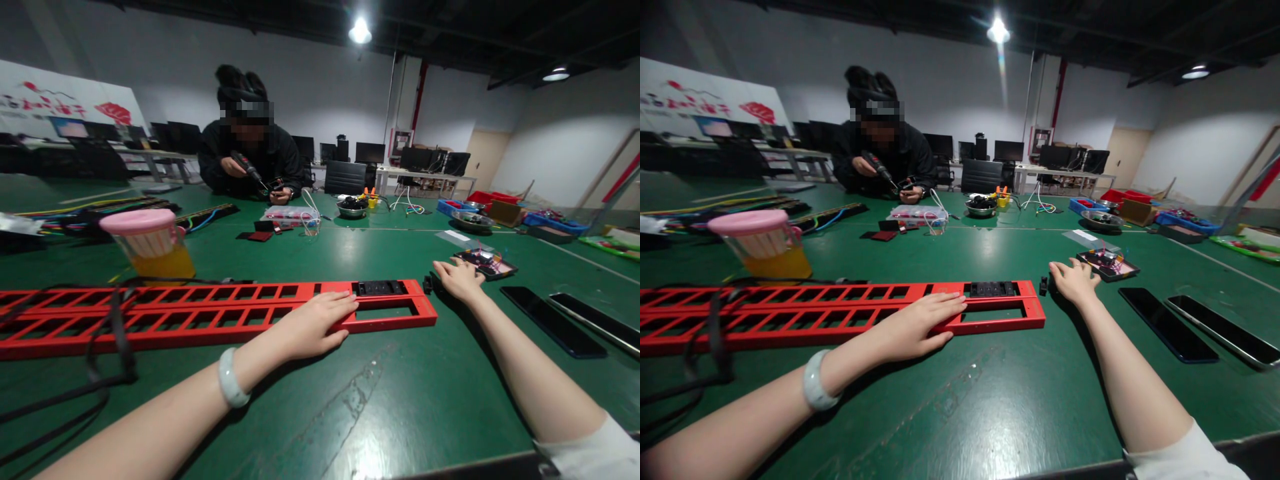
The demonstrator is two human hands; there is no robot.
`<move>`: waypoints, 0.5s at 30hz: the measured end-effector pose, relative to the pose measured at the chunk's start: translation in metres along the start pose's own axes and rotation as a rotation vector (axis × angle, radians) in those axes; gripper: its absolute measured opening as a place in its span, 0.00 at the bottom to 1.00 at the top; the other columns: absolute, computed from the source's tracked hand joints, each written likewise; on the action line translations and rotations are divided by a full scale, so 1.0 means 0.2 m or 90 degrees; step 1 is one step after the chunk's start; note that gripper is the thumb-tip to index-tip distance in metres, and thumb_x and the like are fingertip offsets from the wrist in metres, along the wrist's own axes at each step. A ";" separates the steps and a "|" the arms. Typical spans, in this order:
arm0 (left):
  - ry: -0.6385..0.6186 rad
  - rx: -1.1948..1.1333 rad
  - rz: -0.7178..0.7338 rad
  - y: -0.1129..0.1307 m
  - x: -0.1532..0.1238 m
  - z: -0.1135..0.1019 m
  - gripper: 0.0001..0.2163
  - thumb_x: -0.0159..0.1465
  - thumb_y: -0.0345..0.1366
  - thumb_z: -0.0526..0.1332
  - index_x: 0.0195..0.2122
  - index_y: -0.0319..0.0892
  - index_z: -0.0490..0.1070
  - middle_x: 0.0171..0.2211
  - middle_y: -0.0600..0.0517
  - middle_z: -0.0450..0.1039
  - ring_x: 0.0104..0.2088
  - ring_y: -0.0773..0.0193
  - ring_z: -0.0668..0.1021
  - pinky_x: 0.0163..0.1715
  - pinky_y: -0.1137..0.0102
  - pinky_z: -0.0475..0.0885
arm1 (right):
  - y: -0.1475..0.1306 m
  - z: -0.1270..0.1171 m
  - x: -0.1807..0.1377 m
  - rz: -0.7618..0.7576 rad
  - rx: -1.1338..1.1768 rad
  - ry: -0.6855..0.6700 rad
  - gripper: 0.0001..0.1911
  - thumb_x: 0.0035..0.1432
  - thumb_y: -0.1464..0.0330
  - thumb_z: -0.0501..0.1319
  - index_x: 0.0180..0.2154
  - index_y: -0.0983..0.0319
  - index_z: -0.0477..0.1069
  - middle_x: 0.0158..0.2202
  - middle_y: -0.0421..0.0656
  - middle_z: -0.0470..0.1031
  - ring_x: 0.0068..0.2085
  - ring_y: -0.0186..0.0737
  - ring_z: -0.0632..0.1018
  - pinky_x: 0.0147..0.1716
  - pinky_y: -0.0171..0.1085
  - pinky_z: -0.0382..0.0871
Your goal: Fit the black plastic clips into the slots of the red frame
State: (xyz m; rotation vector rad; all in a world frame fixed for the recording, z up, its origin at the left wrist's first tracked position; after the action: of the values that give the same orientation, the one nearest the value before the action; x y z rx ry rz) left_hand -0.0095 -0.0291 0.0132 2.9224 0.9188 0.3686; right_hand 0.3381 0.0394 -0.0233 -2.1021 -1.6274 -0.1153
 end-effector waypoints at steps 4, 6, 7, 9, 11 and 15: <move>0.011 -0.003 0.007 0.00 0.00 0.00 0.23 0.58 0.35 0.55 0.55 0.44 0.57 0.56 0.48 0.58 0.56 0.58 0.60 0.55 0.61 0.57 | -0.24 -0.11 -0.08 -0.092 0.056 0.155 0.20 0.55 0.56 0.49 0.43 0.59 0.69 0.43 0.49 0.69 0.46 0.47 0.67 0.43 0.46 0.57; 0.021 -0.010 0.011 0.00 0.00 0.01 0.23 0.58 0.34 0.55 0.55 0.45 0.58 0.56 0.48 0.59 0.56 0.57 0.60 0.55 0.61 0.57 | -0.38 -0.12 -0.13 -0.168 0.085 0.067 0.17 0.55 0.59 0.50 0.39 0.62 0.70 0.33 0.46 0.72 0.36 0.40 0.71 0.37 0.37 0.61; 0.026 -0.013 0.012 0.00 0.00 0.01 0.23 0.58 0.35 0.56 0.55 0.45 0.58 0.56 0.48 0.59 0.56 0.57 0.61 0.55 0.60 0.57 | -0.44 -0.12 -0.15 -0.186 0.083 0.016 0.17 0.53 0.60 0.52 0.39 0.62 0.69 0.31 0.45 0.72 0.33 0.39 0.72 0.34 0.35 0.61; 0.034 -0.017 0.013 -0.01 -0.01 0.01 0.23 0.58 0.35 0.56 0.55 0.45 0.58 0.56 0.48 0.59 0.56 0.56 0.60 0.55 0.59 0.57 | -0.53 -0.09 -0.19 -0.188 0.052 -0.068 0.15 0.50 0.60 0.55 0.37 0.63 0.70 0.29 0.46 0.73 0.31 0.39 0.73 0.30 0.34 0.61; 0.038 -0.021 0.017 -0.01 -0.01 0.02 0.23 0.58 0.35 0.56 0.55 0.45 0.58 0.56 0.47 0.59 0.56 0.56 0.61 0.55 0.59 0.57 | -0.57 -0.06 -0.21 -0.158 0.015 -0.122 0.14 0.48 0.62 0.56 0.35 0.63 0.70 0.29 0.47 0.74 0.30 0.40 0.73 0.28 0.34 0.61; 0.036 -0.017 0.024 0.00 -0.01 0.02 0.23 0.57 0.35 0.56 0.55 0.44 0.58 0.55 0.47 0.60 0.56 0.56 0.61 0.55 0.59 0.57 | -0.58 -0.03 -0.20 -0.129 0.020 -0.160 0.12 0.49 0.65 0.55 0.33 0.63 0.72 0.30 0.48 0.76 0.32 0.41 0.75 0.28 0.34 0.62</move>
State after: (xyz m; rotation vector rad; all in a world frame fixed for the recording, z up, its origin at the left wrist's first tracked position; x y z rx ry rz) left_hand -0.0111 -0.0299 0.0091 2.9226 0.8594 0.4635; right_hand 0.2205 0.0223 0.0052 -1.9869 -1.9736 0.1126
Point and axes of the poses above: each hand's wrist, its own x-axis towards the middle knuckle, its own z-axis out of the palm, y = z × x, the point moved 1 cm from there along x, towards the middle knuckle
